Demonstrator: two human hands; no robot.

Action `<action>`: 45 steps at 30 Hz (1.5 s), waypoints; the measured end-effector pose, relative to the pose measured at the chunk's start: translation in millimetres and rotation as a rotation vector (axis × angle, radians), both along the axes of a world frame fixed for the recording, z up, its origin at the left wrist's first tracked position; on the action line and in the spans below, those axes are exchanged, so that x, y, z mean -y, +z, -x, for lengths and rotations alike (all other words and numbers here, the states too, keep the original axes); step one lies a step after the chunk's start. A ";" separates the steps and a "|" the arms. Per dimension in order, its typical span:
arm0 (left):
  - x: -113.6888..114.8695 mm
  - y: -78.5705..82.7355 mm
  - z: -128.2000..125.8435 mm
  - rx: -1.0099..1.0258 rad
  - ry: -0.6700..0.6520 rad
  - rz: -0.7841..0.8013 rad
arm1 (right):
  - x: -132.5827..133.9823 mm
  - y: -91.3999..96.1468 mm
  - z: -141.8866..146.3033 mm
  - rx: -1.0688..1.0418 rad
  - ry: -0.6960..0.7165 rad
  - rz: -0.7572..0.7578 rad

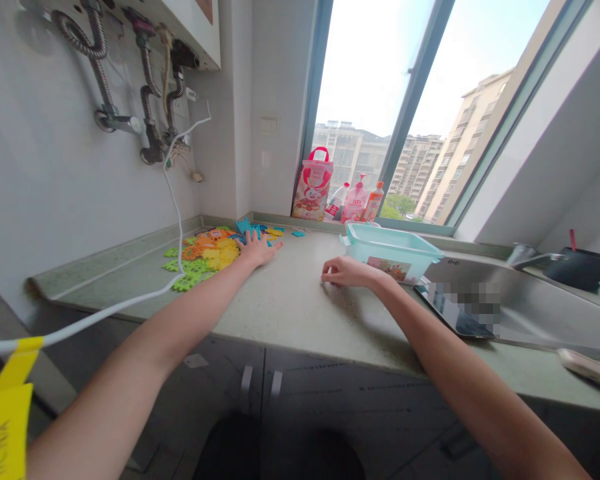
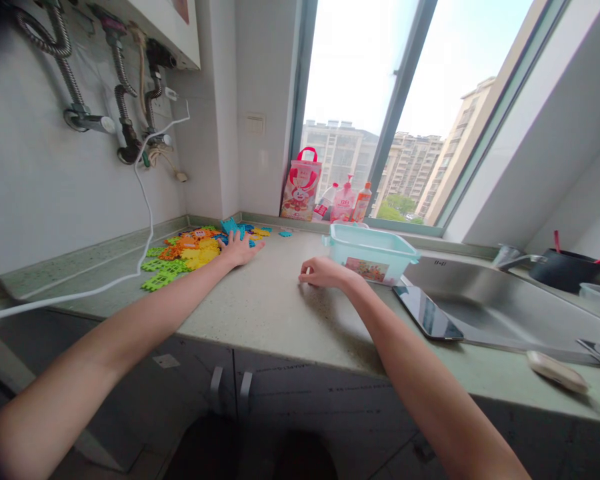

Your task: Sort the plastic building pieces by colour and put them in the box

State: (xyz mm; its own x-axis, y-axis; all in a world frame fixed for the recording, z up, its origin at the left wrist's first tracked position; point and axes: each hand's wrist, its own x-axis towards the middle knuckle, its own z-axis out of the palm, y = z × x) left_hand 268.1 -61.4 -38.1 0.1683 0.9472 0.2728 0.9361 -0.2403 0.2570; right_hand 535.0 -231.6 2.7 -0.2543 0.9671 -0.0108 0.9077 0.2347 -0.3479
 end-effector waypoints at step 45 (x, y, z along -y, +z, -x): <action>43.5 5.7 -26.5 -0.211 -0.212 0.113 | 5.7 6.9 3.6 0.046 -0.001 0.021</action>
State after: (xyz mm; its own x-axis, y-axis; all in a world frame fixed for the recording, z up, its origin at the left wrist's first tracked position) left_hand 294.6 -104.9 -32.5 0.4068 0.9074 0.1058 0.9037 -0.4166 0.0988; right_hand 531.4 -237.3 9.6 -0.2524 0.9667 -0.0428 0.9228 0.2272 -0.3110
